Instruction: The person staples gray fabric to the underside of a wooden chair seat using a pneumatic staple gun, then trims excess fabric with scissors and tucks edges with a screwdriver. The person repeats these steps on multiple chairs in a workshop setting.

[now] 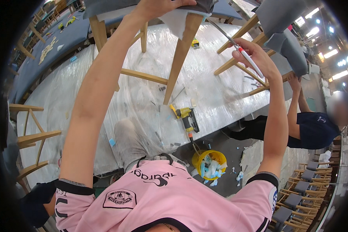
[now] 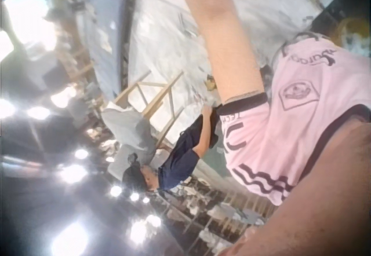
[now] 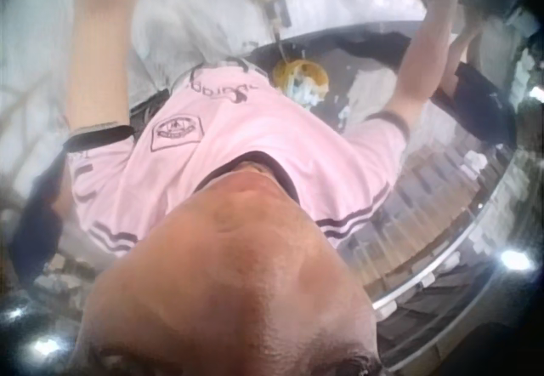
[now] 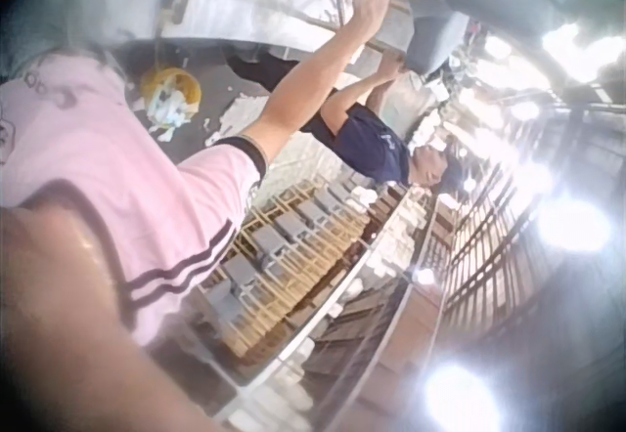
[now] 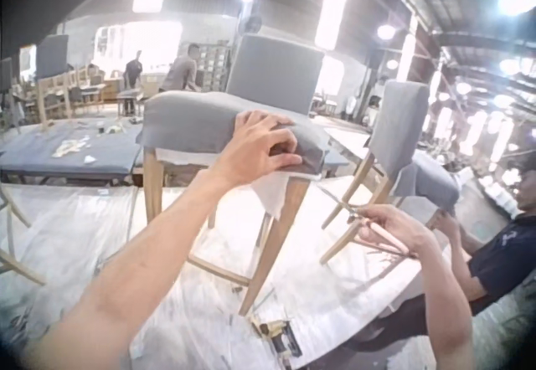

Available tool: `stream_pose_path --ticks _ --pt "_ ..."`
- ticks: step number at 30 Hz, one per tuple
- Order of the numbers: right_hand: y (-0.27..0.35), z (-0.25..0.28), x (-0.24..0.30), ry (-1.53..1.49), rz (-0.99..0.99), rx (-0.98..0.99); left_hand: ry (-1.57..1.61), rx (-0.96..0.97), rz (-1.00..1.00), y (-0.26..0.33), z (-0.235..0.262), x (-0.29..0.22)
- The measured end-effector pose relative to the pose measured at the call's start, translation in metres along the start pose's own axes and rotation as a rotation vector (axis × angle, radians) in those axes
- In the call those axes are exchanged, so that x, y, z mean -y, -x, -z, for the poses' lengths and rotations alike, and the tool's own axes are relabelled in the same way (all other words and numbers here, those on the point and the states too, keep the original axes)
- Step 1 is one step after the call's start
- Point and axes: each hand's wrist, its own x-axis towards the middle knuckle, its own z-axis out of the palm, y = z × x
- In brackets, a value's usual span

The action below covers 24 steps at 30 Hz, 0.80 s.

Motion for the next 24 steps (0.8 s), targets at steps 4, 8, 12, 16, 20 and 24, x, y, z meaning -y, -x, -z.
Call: stream_pose_path --ticks 4,8,12,16,20,24 --pt "-0.016 0.012 0.015 0.093 -0.008 0.006 0.034 -0.02 -0.004 -0.002 -0.002 -0.003" --pt "-0.039 0.024 0.01 0.15 0.095 0.036 0.038 -0.008 -0.016 -0.002 0.002 -0.001" --pt "-0.044 0.026 0.022 0.139 0.136 0.036 0.041 -0.004 -0.017 -0.001 0.001 -0.002" --pt "-0.052 0.035 0.04 0.203 0.067 0.151 0.029 -0.01 -0.022 0.002 0.006 -0.004" --pt "-0.066 0.037 0.028 0.22 0.125 0.164 0.032 -0.018 -0.026 0.003 0.005 -0.006" --pt "-0.069 0.038 0.029 0.221 0.122 0.163 0.024 -0.035 -0.024 0.005 0.004 -0.009"
